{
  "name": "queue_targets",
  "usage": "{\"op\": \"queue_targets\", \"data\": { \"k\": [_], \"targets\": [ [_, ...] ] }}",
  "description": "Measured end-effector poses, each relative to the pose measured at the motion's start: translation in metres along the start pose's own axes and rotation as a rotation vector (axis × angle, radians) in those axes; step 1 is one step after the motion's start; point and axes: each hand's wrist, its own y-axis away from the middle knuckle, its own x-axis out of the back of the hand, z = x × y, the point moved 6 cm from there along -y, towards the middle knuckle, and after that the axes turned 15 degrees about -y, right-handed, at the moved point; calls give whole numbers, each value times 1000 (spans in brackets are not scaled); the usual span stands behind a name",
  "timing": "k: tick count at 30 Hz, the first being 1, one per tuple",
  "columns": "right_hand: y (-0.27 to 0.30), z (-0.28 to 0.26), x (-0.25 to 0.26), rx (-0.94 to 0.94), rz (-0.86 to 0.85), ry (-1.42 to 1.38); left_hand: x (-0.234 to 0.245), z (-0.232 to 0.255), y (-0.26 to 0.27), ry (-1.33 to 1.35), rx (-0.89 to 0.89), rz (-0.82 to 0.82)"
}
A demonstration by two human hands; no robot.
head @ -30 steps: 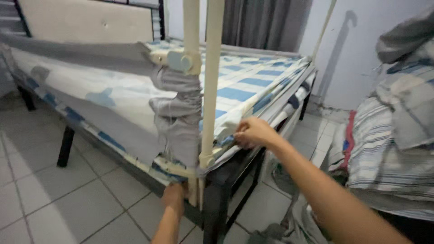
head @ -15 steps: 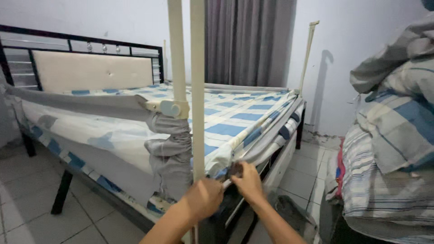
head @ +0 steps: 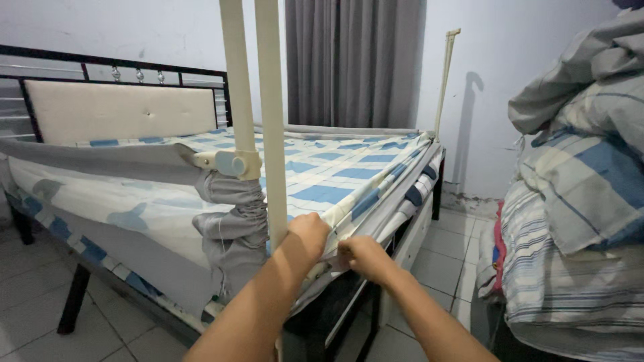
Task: The person assembles a safety rail onto a bed frame by aligning the metal bars, pulling a fabric cover over the frame, and securing the assembly to the side of the bed.
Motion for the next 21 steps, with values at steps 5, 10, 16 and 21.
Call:
{"op": "queue_targets", "data": {
  "k": [5, 10, 16, 21],
  "targets": [
    [18, -28, 4, 252, 75, 127, -1, 2, -1, 47, 26, -76],
    [15, -41, 0, 275, 8, 252, 6, 6, -5, -13, -65, -24],
    [-13, -32, -11, 137, -130, 467, -5, 8, -23, 30, -46, -123],
    [-38, 0, -16, -28, -68, 458, -21, 30, -25, 100, -131, -164]
  ]
}}
